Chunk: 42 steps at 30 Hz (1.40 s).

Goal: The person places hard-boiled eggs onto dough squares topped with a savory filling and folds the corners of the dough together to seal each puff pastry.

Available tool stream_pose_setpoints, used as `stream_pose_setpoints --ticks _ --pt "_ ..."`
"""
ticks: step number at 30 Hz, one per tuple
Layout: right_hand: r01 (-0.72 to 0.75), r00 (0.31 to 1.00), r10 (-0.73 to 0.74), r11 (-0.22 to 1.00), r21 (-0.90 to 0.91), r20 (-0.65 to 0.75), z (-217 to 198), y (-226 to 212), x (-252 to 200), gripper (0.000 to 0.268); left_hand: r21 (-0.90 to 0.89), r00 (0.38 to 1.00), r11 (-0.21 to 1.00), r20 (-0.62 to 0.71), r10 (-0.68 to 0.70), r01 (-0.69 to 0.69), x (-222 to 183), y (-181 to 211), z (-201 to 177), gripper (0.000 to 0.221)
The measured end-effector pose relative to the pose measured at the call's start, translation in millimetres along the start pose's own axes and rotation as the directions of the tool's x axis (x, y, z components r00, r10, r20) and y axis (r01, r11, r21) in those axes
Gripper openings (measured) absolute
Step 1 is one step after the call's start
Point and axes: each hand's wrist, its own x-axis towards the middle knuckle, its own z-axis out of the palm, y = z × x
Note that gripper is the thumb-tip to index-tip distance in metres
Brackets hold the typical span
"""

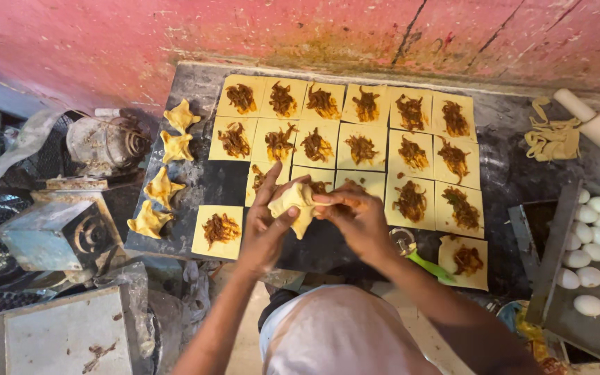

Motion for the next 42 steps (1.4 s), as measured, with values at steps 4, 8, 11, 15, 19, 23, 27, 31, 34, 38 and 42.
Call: stream_pose_setpoints --ticks 4,8,11,15,19,23,27,31,34,38,42 --pt "-0.214 0.971 0.196 0.969 0.128 0.140 -15 -33 14 0.042 0.019 0.994 0.994 0.026 -0.109 0.109 -3 7 -16 0.054" --pt "0.362 0.932 -0.311 0.822 -0.439 0.187 0 -45 -2 0.049 -0.185 0.974 0.967 -0.112 -0.198 0.175 -9 -4 -16 0.046" --pt "0.550 0.821 -0.477 0.511 -0.661 0.314 7 -35 -11 0.041 -0.268 0.963 0.937 -0.085 -0.257 0.226 -14 -6 -10 0.048" --pt "0.663 0.738 -0.493 0.401 -0.632 0.461 -6 -26 7 0.035 -0.324 0.953 0.905 -0.031 -0.303 0.277 -18 6 -6 0.051" --pt "0.583 0.807 -0.460 0.512 -0.631 0.372 -10 -38 11 0.040 -0.380 0.963 0.902 -0.091 -0.255 0.203 -16 9 2 0.065" --pt "0.427 0.887 -0.437 0.660 -0.618 0.146 23 -43 -13 0.052 -0.508 0.983 0.861 -0.164 -0.086 -0.009 -15 -3 11 0.067" --pt "0.399 0.873 -0.483 0.626 -0.670 0.069 41 -25 -16 0.039 -0.512 0.979 0.857 -0.195 -0.056 -0.053 -20 -10 25 0.068" --pt "0.473 0.850 -0.503 0.599 -0.646 0.156 29 -14 -6 0.034 -0.461 0.984 0.885 -0.177 -0.017 -0.068 -25 1 30 0.072" --pt "0.524 0.839 -0.490 0.615 -0.589 0.236 13 -21 9 0.032 -0.521 0.993 0.847 -0.017 0.115 -0.107 -29 11 17 0.072" --pt "0.253 0.950 -0.204 0.947 -0.200 0.238 15 -40 24 0.045 -0.384 0.971 0.923 -0.213 -0.109 0.019 -23 10 -3 0.053" --pt "0.508 0.858 -0.429 0.627 -0.590 0.283 39 -43 10 0.051 -0.461 0.959 0.887 -0.267 -0.097 -0.039 -25 2 -11 0.047"
